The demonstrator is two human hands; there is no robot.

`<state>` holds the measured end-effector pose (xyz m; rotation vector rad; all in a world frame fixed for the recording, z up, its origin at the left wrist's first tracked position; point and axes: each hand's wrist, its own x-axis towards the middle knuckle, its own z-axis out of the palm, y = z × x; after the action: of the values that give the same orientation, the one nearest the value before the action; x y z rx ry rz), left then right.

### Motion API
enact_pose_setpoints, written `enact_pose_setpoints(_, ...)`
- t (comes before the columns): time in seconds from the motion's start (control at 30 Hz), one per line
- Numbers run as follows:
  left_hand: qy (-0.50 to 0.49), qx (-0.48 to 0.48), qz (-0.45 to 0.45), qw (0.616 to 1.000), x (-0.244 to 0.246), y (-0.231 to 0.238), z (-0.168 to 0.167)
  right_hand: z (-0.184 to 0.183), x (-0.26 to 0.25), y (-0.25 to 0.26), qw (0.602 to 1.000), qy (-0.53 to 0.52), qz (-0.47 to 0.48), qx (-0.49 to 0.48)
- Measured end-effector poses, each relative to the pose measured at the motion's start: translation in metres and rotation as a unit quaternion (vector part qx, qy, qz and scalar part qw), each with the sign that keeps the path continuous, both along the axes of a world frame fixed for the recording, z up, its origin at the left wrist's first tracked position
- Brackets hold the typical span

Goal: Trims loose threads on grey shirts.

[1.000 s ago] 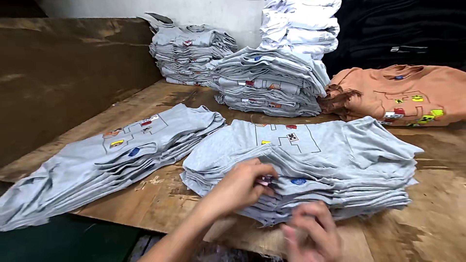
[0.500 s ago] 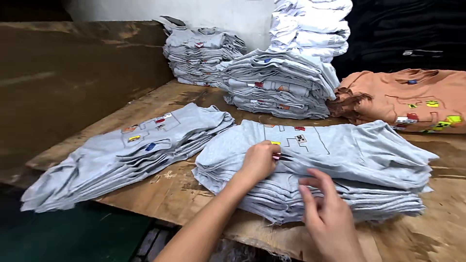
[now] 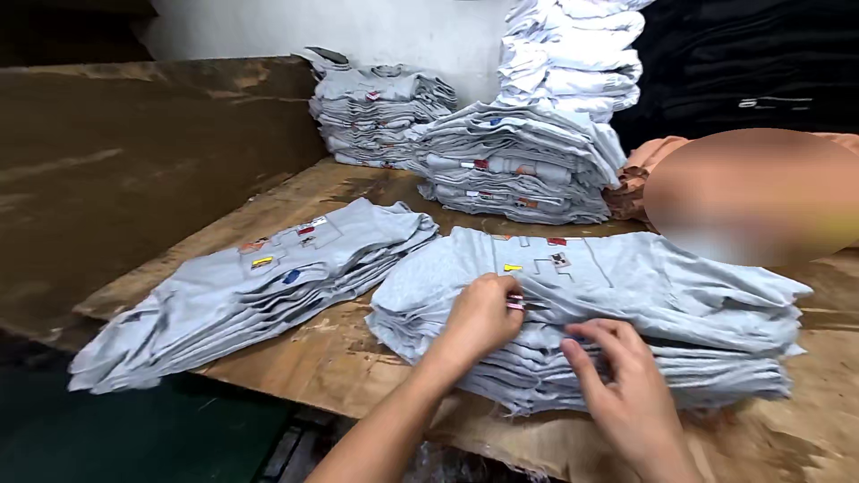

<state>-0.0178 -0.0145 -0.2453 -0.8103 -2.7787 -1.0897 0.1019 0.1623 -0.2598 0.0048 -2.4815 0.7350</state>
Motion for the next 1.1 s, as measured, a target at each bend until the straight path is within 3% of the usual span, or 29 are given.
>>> enact_pose_setpoints(0.1,-0.083,-0.033,0.040,0.995,0.017,-0.003,0.023,-0.023,-0.017,-0.018,0.996,0.062,0.048,0.051)
enact_pose_setpoints(0.17,-0.144,-0.034,0.047,0.988,0.021,-0.009,0.034,-0.028,-0.019,-0.025,0.986,0.135,0.093,0.027)
enact_pose_setpoints(0.33,-0.183,0.052,-0.053,0.980,0.022,-0.009,0.013,-0.052,-0.023,-0.039,0.957,0.274,0.089,0.020)
enact_pose_setpoints(0.4,-0.161,0.118,-0.068,0.978,0.019,-0.015,0.005,-0.049,-0.022,-0.041,0.965,0.234,0.110,-0.046)
enact_pose_setpoints(0.5,-0.159,0.195,-0.050,0.966,0.019,-0.020,-0.004,-0.031,-0.020,-0.037,0.949,0.135,0.137,-0.249)
enact_pose_setpoints(0.6,-0.071,0.207,-0.010,0.976,0.025,-0.023,-0.005,-0.030,-0.016,-0.032,0.924,0.166,0.114,-0.325)
enact_pose_setpoints(0.7,0.120,0.159,0.011,0.980,0.028,-0.025,-0.009,-0.035,-0.013,-0.030,0.927,0.234,0.066,-0.287)
enact_pose_setpoints(0.8,0.205,0.091,-0.024,0.974,0.031,-0.017,-0.016,-0.037,-0.014,-0.031,0.932,0.258,0.040,-0.252)
enact_pose_setpoints(0.87,0.212,0.076,-0.026,0.974,0.028,-0.014,-0.019,-0.038,-0.014,-0.029,0.927,0.269,0.061,-0.254)
enact_pose_setpoints(0.93,0.155,0.058,-0.023,0.986,0.022,-0.018,-0.013,-0.042,-0.010,-0.021,0.929,0.271,0.117,-0.224)
enact_pose_setpoints(1.03,0.044,-0.005,-0.003,0.999,0.008,-0.018,-0.007,-0.058,-0.005,-0.016,0.958,0.234,0.152,-0.072)
enact_pose_setpoints(1.1,0.137,0.019,0.045,0.989,-0.006,-0.005,-0.022,-0.073,0.000,-0.014,0.960,0.215,0.178,0.006)
